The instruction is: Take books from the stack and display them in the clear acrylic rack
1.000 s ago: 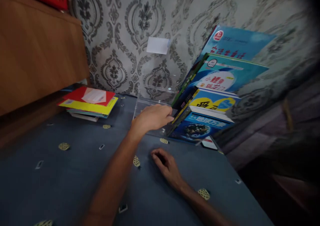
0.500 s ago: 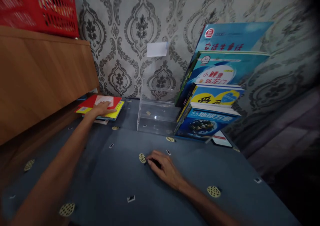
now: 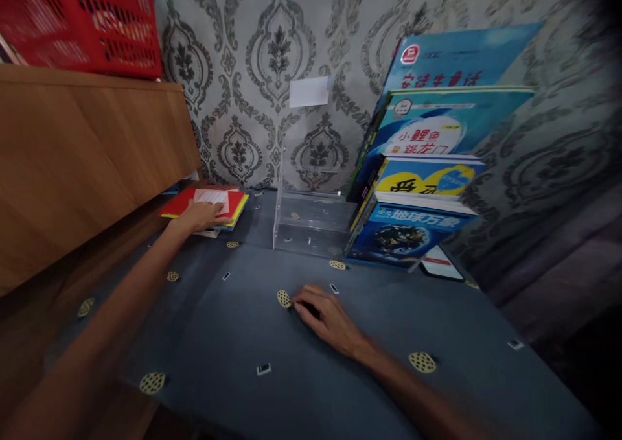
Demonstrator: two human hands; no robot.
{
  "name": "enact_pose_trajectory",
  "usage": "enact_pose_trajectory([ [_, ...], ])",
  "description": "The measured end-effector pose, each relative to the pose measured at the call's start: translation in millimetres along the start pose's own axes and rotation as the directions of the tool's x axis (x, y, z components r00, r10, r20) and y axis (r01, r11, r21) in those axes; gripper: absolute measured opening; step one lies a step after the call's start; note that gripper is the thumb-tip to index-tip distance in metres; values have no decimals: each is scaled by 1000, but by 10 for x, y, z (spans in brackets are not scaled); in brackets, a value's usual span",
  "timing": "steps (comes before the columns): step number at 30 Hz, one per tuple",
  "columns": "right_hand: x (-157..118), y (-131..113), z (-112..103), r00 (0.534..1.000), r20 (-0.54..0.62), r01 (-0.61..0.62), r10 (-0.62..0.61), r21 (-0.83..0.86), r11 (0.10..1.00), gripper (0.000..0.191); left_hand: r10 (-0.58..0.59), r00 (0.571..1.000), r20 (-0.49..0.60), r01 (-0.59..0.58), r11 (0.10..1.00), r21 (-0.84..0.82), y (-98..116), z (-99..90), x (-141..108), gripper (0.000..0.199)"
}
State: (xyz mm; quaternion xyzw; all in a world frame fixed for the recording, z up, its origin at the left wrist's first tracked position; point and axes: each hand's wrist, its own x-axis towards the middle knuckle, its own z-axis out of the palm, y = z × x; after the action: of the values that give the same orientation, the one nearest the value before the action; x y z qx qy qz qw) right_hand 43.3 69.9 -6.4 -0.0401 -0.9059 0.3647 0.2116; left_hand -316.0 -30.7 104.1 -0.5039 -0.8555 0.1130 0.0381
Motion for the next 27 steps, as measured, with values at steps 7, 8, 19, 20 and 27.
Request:
enact_pose_trajectory([
  [7,3,-26,4,1000,-10,0,0,-3,1000,26,85,996,14,-86,995,57,-82,62,-209,61],
  [8,4,-32,3,1000,-12,1,-1,-2,1000,25,95,995,14,-95,993,63,-85,71,-233,58],
  [19,8,-53,-5,1000,-21,2,-3,-16,1000,26,79,991,-106,-74,996,57,96,162,-610,53],
  [20,9,-54,-3,1000,-21,0,0,-13,1000,26,74,990,-120,-67,996,63,132,174,-650,53],
  [27,22,-24,-6,996,-78,-48,52,53,997,23,11,988,-154,7,993,121,577,238,-996,58],
])
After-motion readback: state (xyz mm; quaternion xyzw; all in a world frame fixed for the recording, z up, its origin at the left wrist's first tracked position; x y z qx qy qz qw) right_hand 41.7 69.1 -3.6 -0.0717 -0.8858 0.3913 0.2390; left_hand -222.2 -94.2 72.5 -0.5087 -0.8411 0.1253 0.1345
